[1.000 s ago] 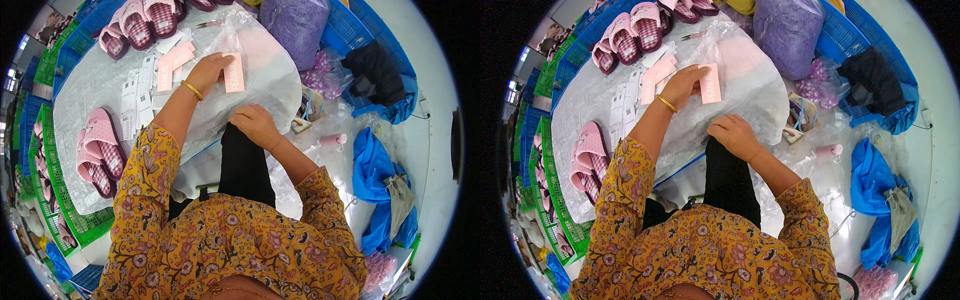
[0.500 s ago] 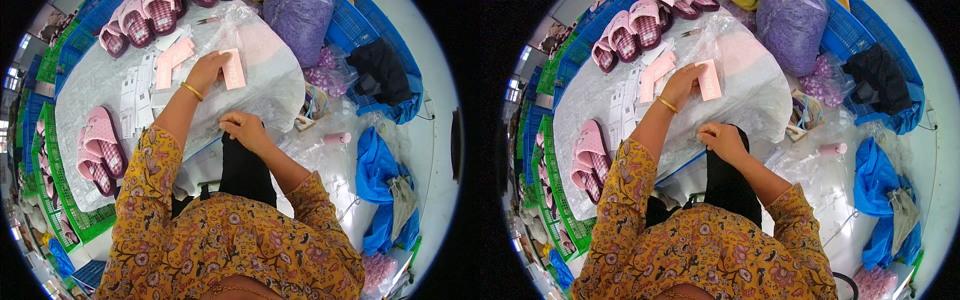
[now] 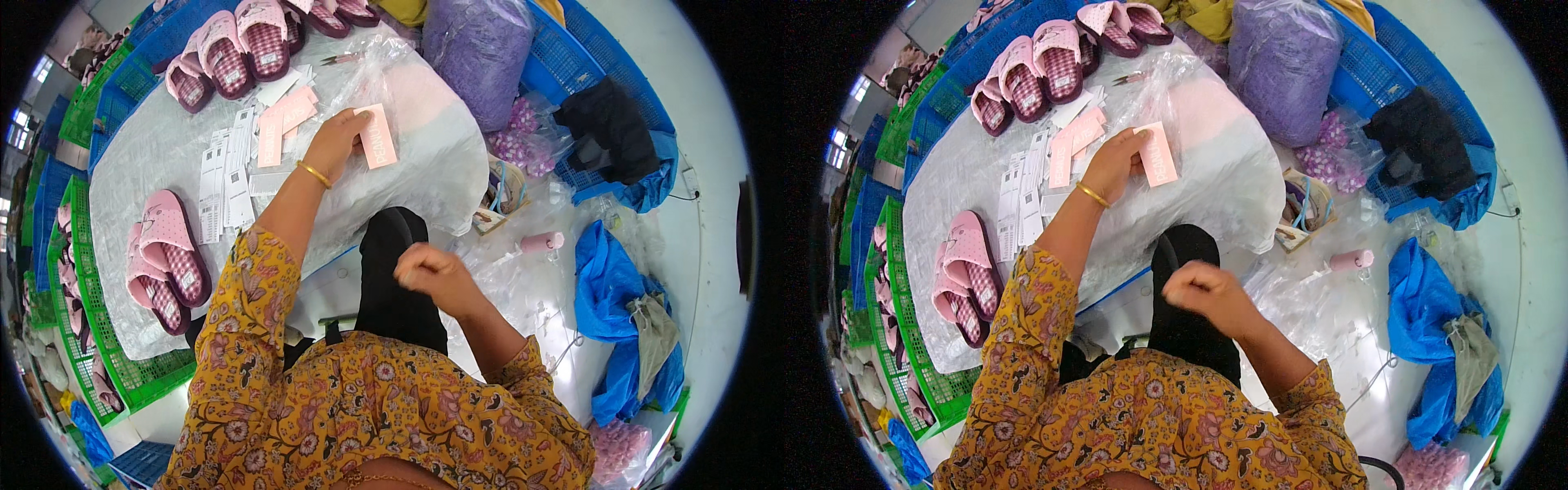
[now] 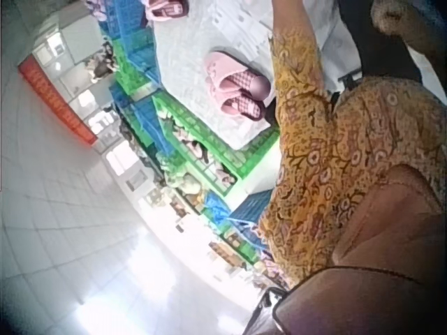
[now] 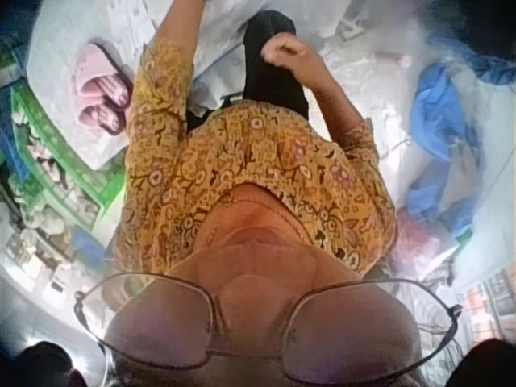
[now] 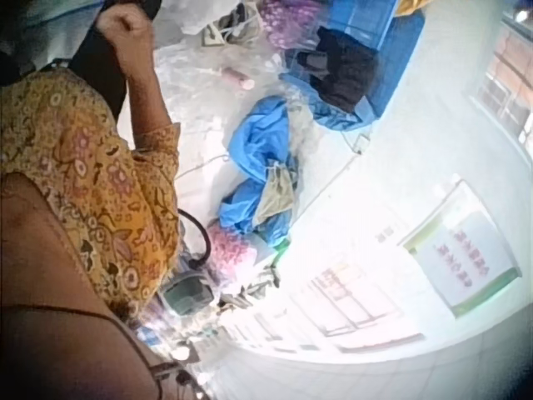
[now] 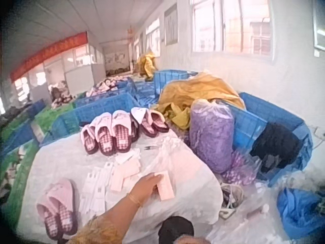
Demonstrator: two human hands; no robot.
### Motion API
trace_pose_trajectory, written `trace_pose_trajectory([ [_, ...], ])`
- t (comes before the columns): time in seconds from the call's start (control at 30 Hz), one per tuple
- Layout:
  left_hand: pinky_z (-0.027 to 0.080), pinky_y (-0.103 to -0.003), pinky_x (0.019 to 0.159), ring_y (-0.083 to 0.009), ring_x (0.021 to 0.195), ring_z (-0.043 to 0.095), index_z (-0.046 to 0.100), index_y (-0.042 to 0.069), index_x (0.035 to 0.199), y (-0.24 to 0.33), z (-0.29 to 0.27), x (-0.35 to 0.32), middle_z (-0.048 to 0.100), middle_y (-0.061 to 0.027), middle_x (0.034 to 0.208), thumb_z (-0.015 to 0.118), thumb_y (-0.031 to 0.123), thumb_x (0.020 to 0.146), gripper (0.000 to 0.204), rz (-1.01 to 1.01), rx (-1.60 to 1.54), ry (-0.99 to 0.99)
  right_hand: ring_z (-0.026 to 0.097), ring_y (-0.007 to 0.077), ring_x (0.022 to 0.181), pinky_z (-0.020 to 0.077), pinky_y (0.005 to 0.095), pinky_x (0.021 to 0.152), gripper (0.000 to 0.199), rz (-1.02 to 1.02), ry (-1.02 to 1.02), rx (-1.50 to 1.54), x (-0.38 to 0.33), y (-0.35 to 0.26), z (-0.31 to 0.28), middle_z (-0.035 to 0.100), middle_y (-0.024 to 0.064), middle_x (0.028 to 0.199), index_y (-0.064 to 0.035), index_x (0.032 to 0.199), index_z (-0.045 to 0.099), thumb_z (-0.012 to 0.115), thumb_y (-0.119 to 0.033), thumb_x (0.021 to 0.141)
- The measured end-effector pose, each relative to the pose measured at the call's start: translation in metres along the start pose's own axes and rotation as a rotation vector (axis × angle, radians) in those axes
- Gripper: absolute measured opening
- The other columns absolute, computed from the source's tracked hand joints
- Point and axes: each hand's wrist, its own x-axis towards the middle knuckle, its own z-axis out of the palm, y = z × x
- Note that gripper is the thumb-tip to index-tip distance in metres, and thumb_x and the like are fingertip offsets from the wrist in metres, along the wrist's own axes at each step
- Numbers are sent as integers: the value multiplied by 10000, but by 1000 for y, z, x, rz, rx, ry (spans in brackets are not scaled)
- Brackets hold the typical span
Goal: The person attaches small paper tags to pink slippers by hand. They pick up a tag, peel it, and press it onto the slipper, repeating this process for multiple pairs.
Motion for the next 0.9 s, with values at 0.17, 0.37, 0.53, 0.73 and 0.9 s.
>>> trace_pose_trajectory([
  [0.17, 500, -283, 769, -136, 833, 614, 621, 22, 1092, 21, 6, -47, 649, -34, 927, 591, 202, 946, 233, 31, -5, -97, 588, 98, 718, 487, 239, 680, 63, -132, 280, 283, 20, -4, -12, 633, 42, 869, -25, 974, 621, 620, -72, 932],
  [0.37, 503, -263, 751, -104, 809, 615, 647, 17, 1066, 13, -2, -117, 665, -24, 926, 576, 196, 960, 220, 66, 183, -58, 613, 98, 765, 492, 225, 699, 138, -321, 373, 29, 41, -27, 16, 655, 40, 913, -12, 1007, 623, 685, -57, 892],
  [0.53, 492, -243, 729, -74, 794, 587, 650, -17, 1057, 1, -7, -150, 658, -12, 887, 565, 180, 964, 234, 102, 272, -55, 613, 113, 754, 483, 237, 677, 176, -610, 486, -428, 56, -25, 42, 674, 48, 876, -34, 972, 645, 740, -33, 824],
  [0.73, 466, -235, 703, -64, 772, 553, 648, -2, 1080, -4, -11, -168, 643, -3, 865, 554, 151, 970, 211, 158, 417, -94, 606, 189, 719, 486, 306, 667, 174, -733, 539, -602, 61, -25, 54, 685, 29, 804, -60, 899, 678, 759, -1, 757],
  [0.9, 478, -237, 742, -66, 811, 570, 646, 2, 1088, 1, -7, -178, 653, -3, 895, 549, 151, 979, 208, 201, 513, -72, 604, 195, 716, 486, 306, 660, 196, -833, 545, -722, 59, -25, 54, 685, 28, 810, -77, 914, 687, 767, -7, 749],
])
